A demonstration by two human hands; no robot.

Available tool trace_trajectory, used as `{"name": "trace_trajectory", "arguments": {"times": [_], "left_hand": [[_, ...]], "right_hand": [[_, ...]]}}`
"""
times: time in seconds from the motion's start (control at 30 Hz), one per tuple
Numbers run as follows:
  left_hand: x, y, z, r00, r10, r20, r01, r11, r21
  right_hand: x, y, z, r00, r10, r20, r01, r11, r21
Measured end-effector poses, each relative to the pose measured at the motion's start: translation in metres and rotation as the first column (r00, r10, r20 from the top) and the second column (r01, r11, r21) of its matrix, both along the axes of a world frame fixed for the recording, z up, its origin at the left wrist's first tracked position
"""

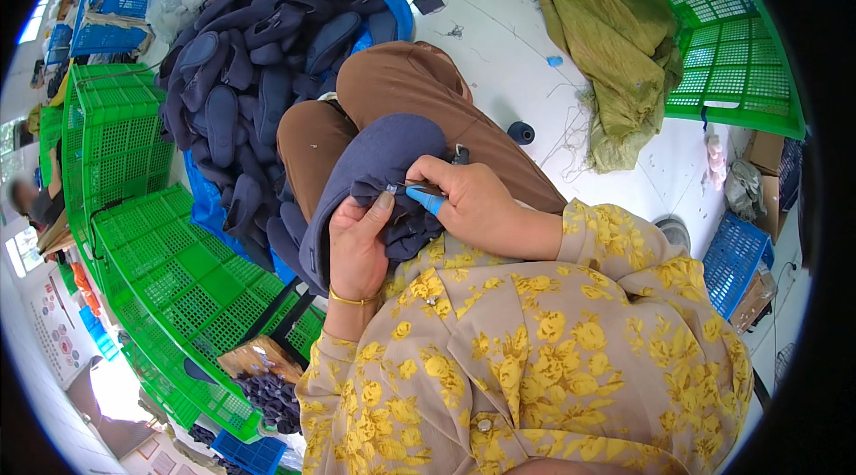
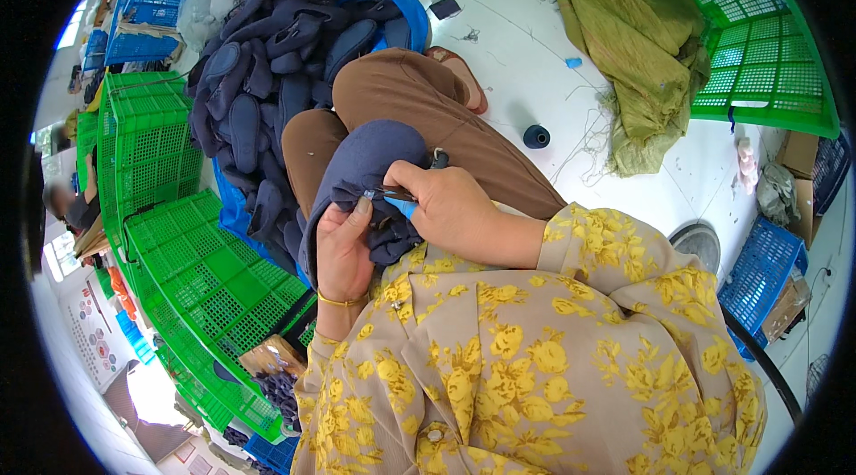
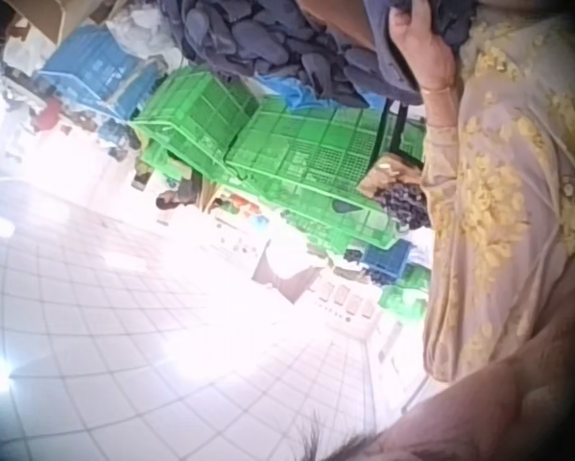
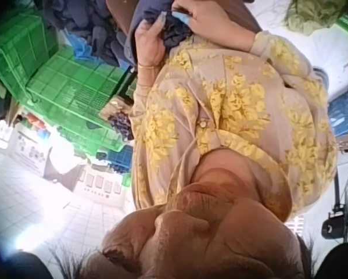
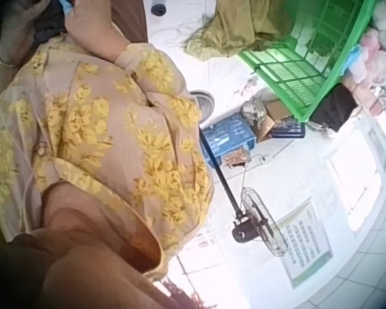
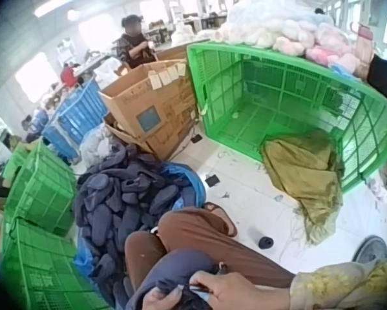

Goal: The person sits on a low stool and uses a blue-handled tool to stitch or trim the edges of dark blue slipper uppers. They handle the slippers one at a time, occasionally picking up small fabric pieces from a wooden board and placing them aside.

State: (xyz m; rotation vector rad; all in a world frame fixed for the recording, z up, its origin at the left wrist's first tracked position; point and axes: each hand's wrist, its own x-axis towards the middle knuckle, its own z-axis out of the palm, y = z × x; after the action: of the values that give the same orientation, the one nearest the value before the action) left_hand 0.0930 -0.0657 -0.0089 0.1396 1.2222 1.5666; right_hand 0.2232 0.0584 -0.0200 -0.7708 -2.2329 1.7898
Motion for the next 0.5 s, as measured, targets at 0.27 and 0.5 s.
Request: {"name": "trace_trajectory", "arguments": {"times": [0.27,0.5], "left_hand": [[0.005,-0.001,-0.004,0.999,0.043,0.009,-0.043,0.999,0.001],[0.008,-0.001,-0.006,0.999,0.041,-0.025,-0.042,0.998,-0.035]], "right_hand": [[-0.007,-0.006,-0.004,0.986,-0.096,-0.136,0.089,0.994,-0.062],[-0.026,0.001,-0.007,0.953,-0.055,-0.297,0.071,0.997,0.044]]}}
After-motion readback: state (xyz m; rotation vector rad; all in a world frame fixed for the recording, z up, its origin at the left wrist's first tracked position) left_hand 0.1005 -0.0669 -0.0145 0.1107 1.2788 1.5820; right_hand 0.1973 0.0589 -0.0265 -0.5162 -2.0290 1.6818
